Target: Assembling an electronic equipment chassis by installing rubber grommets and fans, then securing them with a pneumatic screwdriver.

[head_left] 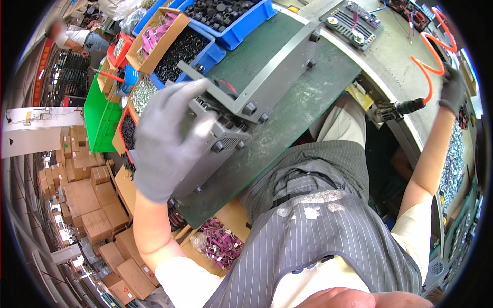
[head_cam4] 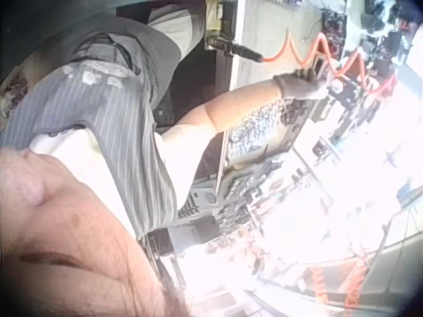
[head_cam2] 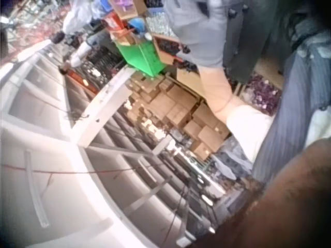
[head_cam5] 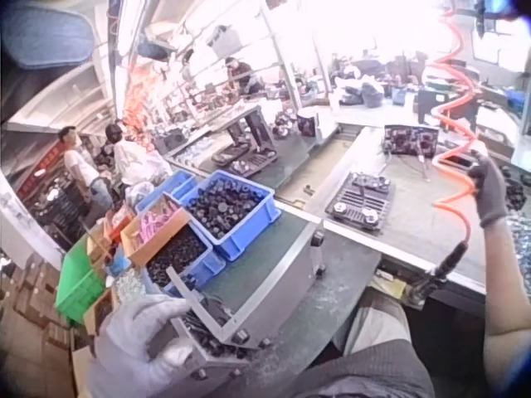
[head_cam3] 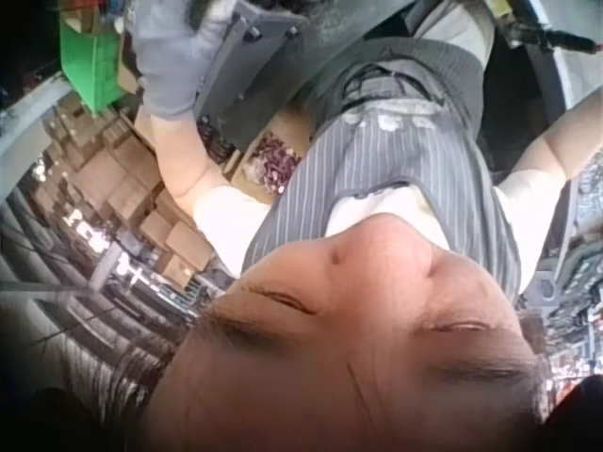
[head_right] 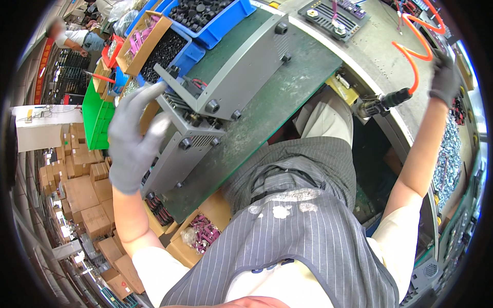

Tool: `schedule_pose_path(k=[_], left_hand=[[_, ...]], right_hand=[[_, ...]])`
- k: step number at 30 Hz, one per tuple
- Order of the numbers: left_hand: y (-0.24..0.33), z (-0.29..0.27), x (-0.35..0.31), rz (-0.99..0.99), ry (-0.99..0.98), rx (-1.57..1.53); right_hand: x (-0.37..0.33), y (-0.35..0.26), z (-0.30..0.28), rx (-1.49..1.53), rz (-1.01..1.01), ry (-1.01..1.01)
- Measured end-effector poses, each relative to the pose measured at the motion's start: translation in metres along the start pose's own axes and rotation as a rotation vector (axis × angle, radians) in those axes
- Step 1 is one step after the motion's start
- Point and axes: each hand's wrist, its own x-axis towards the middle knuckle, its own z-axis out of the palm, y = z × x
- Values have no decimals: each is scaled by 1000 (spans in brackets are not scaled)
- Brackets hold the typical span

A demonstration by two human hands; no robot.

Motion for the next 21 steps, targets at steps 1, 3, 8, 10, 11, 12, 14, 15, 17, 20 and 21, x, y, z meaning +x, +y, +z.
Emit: schedule_pose_path(k=[1,3,8,10,11,12,14,15,17,20,21], left_hand=[[2,10,13,39,-39,-22],[6,39,36,81,-114,-19],[11,97,52,-75,-335,28],[15,95,57,-238,-461,-92],[14,94,57,-238,-467,-84],[11,93,57,-243,-465,-100],[9,91,57,-254,-468,-107],[10,90,59,-273,-505,-128],[4,90,62,-303,-544,-138],[2,96,63,-241,-528,-141],[5,95,66,-251,-519,-154]], right_hand=[[-52,-33,54,-400,-516,-208],[-64,17,91,13,252,-481],[-96,9,180,-172,603,-791],[-96,14,195,-274,552,-836],[-95,16,199,-267,558,-837],[-94,17,203,-264,532,-833],[-87,24,212,-329,422,-868],[-84,27,213,-324,428,-871],[-73,10,218,-486,62,-779],[-43,-18,221,-553,-512,-655],[-26,-11,222,-508,-832,-543]])
